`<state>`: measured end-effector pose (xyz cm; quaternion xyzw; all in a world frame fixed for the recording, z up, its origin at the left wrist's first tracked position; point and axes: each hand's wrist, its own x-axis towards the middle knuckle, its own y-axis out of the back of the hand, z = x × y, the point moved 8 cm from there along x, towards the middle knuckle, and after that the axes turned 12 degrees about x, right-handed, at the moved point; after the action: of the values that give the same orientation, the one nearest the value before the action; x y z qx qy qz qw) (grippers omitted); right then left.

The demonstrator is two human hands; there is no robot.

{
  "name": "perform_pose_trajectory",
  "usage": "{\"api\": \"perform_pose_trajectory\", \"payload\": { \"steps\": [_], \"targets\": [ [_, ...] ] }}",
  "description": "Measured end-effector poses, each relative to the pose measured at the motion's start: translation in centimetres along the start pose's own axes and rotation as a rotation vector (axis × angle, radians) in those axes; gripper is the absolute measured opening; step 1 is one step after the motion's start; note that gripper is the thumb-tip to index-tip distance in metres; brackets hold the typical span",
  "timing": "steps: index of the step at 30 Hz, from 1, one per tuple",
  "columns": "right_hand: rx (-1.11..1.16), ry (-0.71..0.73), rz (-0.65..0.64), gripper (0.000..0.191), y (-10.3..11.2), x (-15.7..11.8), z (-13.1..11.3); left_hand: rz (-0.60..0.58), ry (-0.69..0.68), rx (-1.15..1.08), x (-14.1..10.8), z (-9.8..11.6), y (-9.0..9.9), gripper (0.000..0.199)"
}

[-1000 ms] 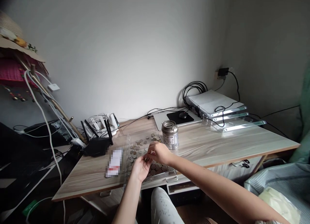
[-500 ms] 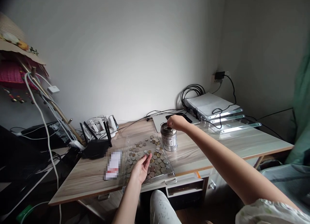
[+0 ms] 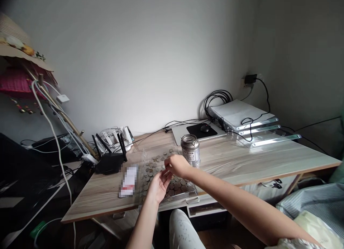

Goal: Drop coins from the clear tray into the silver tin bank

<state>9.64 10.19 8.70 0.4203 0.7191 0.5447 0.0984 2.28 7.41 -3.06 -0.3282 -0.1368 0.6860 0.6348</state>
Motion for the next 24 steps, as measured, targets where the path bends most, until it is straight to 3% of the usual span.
{"api": "perform_pose_trajectory", "payload": {
  "steps": [5,7,9,12,14,18,20,22,24],
  "targets": [
    [-0.023,-0.057,0.292,0.019,9.7,0.9,4.5,-0.136,0.046,0.019,-0.3,-0.2,-0.8,0.026],
    [-0.076,-0.094,0.299,0.018,12.0,1.1,6.8,-0.150,0.047,0.019,-0.2,-0.2,-0.8,0.026],
    [-0.130,-0.142,0.213,0.016,12.4,1.3,9.0,-0.147,0.050,0.010,0.0,-0.3,-0.7,0.027],
    [-0.181,-0.212,0.088,0.016,11.6,1.4,11.1,-0.138,0.058,-0.024,0.1,-0.3,-0.6,0.031],
    [-0.190,-0.221,0.083,0.017,11.3,1.3,11.0,-0.134,0.057,-0.051,0.1,-0.2,-0.5,0.034],
    [-0.147,-0.096,0.292,0.027,10.7,0.3,6.3,-0.137,0.041,-0.106,-0.2,0.2,-0.5,0.037],
    [-0.072,0.030,0.239,0.029,7.8,-0.6,2.6,-0.158,0.032,-0.122,-0.4,0.3,-0.7,0.036],
    [-0.010,0.173,0.018,0.027,2.9,-1.6,-0.9,-0.184,0.016,-0.119,-0.5,0.6,-0.9,0.037],
    [-0.020,0.227,-0.126,0.024,-1.2,-2.6,-2.9,-0.199,0.001,-0.107,-0.6,0.7,-1.1,0.038]
  ]
}}
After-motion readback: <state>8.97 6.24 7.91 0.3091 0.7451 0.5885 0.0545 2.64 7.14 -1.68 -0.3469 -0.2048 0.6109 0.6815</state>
